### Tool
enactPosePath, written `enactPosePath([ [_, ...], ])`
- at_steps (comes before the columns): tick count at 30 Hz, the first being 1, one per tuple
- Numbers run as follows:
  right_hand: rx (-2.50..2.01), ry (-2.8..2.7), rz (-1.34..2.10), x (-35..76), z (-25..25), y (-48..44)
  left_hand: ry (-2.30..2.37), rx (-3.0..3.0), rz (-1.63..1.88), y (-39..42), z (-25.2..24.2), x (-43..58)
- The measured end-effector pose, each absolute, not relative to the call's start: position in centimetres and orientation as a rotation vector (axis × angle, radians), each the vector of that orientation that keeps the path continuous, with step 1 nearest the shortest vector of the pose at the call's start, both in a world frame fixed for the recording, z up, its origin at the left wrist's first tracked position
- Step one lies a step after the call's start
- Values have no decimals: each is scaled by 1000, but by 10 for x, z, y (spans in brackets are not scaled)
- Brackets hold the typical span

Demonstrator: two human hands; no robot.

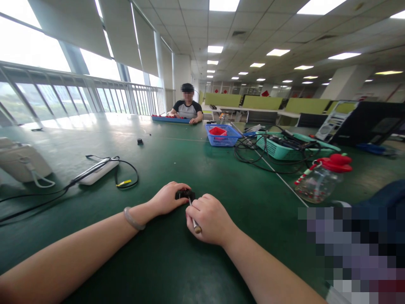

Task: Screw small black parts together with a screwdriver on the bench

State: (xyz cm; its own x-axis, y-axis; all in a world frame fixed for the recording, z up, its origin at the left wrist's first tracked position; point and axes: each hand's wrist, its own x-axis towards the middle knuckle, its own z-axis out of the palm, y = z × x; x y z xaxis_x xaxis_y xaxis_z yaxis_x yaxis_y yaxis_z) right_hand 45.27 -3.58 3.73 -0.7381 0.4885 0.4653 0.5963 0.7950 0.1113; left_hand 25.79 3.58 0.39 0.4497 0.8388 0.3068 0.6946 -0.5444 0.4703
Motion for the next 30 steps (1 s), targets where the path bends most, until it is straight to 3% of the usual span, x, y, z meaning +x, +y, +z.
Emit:
enactPosePath([
  [18, -753, -2497, -253, 459, 33, -31, 1311, 2447, 723, 35, 6, 257],
  [30, -956, -2359, -110, 463, 31, -23, 1280, 2525, 696, 36, 5, 258],
])
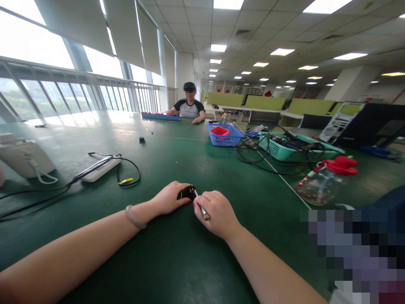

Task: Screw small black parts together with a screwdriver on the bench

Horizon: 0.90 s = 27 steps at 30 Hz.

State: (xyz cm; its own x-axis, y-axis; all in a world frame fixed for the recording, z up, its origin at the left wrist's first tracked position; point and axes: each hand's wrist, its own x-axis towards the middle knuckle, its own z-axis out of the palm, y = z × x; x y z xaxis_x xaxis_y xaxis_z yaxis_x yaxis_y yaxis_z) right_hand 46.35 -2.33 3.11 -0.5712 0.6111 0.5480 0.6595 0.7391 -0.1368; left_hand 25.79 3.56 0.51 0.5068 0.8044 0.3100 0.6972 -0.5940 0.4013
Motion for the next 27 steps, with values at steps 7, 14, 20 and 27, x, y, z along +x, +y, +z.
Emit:
enactPosePath([
  [7, -1113, -2065, 157, 468, 26, -17, 1263, 2594, 665, 37, 3, 257],
  [14, -1209, -1670, 508, 476, 22, -10, 1230, 2597, 661, 38, 2, 255],
  [20, -1083, -1611, 756, 474, 22, -9, 1210, 2583, 663, 35, 5, 256],
  [27, -1176, -1841, 801, 468, 19, -8, 1221, 2576, 650, 35, 5, 257],
])
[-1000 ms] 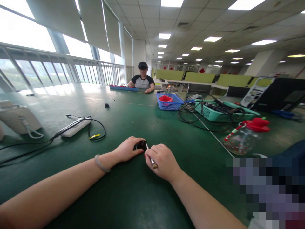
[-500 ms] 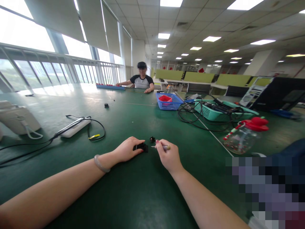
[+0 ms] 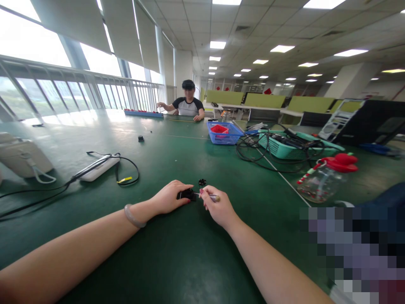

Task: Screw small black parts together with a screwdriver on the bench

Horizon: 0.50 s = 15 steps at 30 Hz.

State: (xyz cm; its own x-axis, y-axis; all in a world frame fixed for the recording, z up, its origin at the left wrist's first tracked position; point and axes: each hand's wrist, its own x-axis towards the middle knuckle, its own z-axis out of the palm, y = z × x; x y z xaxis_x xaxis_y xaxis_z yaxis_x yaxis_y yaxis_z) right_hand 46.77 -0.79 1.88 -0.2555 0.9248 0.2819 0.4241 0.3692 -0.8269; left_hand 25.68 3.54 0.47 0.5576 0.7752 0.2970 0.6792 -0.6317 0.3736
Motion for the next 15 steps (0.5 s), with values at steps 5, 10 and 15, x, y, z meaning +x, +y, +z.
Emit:
enactPosePath([
  [5, -1188, -1884, 613, 468, 21, -12, 1238, 2573, 637, 36, 5, 257],
  [10, -1150, -1872, 627, 470, 23, -15, 1241, 2547, 592, 38, 5, 257],
  [15, -1133, -2009, 526, 468, 29, -18, 1229, 2535, 583, 38, 5, 257],
])
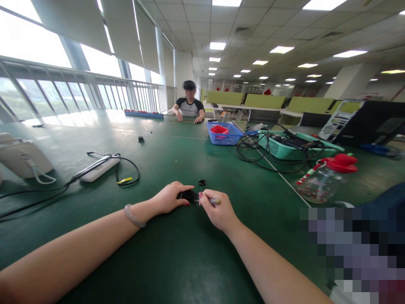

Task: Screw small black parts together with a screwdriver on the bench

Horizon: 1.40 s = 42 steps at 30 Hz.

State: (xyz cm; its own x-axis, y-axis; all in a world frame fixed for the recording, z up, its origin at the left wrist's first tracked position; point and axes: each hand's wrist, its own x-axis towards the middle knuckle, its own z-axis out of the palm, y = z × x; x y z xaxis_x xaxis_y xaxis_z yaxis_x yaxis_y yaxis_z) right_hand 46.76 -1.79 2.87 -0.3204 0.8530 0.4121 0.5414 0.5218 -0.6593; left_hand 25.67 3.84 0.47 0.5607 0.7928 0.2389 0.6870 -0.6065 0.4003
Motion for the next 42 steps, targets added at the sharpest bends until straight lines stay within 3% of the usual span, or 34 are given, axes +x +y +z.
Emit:
enactPosePath([
  [9, -1029, -2152, 632, 462, 30, -21, 1202, 2560, 595, 37, 5, 256],
  [16, -1089, -1968, 471, 467, 29, -21, 1198, 2576, 598, 37, 4, 256],
  [23, -1151, -1945, 565, 465, 26, -16, 1185, 2580, 645, 33, 7, 257],
  [34, -972, -1684, 725, 476, 21, -13, 1297, 2511, 906, 29, 12, 260],
  [42, -1154, -1690, 601, 472, 16, -6, 1563, 2624, 688, 33, 2, 256],
])
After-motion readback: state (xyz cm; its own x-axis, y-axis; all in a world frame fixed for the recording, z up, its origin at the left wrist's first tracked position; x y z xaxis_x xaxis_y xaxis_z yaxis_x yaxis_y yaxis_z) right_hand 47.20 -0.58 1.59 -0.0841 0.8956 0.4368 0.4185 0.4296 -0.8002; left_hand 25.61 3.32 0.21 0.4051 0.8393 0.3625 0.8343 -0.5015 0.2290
